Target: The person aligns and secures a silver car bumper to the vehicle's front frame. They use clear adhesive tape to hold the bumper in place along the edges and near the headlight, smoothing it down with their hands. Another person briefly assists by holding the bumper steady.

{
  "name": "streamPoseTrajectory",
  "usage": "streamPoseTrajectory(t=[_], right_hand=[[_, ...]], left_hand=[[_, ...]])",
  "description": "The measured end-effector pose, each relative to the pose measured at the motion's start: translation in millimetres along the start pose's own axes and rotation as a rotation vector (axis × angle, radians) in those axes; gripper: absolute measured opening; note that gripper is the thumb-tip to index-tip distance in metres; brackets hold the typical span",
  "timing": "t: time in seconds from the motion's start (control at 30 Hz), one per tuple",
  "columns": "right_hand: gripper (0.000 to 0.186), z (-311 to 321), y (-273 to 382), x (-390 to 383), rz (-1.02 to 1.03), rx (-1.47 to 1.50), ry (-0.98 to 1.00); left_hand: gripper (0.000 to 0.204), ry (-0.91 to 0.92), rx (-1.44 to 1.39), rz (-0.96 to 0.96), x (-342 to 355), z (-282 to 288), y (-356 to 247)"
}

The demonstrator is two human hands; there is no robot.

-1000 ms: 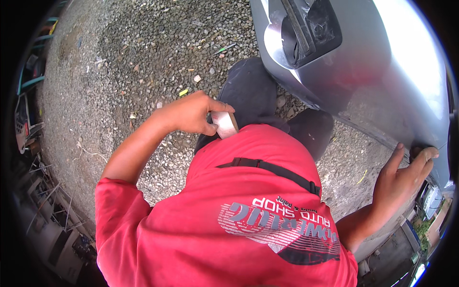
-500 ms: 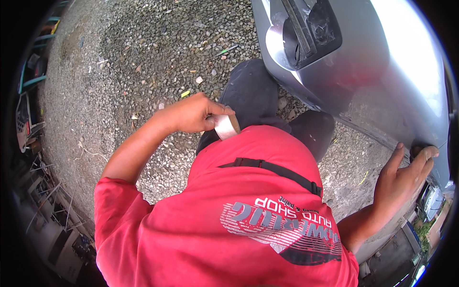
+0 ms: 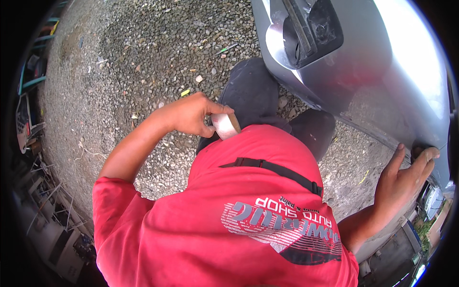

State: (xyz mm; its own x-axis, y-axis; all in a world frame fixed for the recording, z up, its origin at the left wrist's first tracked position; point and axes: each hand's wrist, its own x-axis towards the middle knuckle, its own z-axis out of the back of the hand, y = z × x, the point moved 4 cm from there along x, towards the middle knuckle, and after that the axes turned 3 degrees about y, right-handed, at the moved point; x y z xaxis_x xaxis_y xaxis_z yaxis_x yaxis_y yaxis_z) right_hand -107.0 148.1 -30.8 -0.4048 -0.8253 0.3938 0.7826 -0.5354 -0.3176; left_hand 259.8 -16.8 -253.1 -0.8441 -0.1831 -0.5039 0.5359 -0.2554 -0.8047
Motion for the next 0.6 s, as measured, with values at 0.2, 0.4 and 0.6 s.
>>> streamPoseTrajectory(t=[0.2,0.4,0.6], right_hand=[[0.072,1,1,0,0.006,-0.019,-0.014],[0.071,1,2,0,0.019,-0.054,-0.017],[0.071,1,1,0,0.022,-0.038,-0.017]], left_hand=[[0.065,-0.028,0.0,-0.023,2,-5,12],[0.051,-0.097,-0.03,-0.11,3,-8,17],[0.033,-0.284,-0.246,-0.033,-3,-21,18]])
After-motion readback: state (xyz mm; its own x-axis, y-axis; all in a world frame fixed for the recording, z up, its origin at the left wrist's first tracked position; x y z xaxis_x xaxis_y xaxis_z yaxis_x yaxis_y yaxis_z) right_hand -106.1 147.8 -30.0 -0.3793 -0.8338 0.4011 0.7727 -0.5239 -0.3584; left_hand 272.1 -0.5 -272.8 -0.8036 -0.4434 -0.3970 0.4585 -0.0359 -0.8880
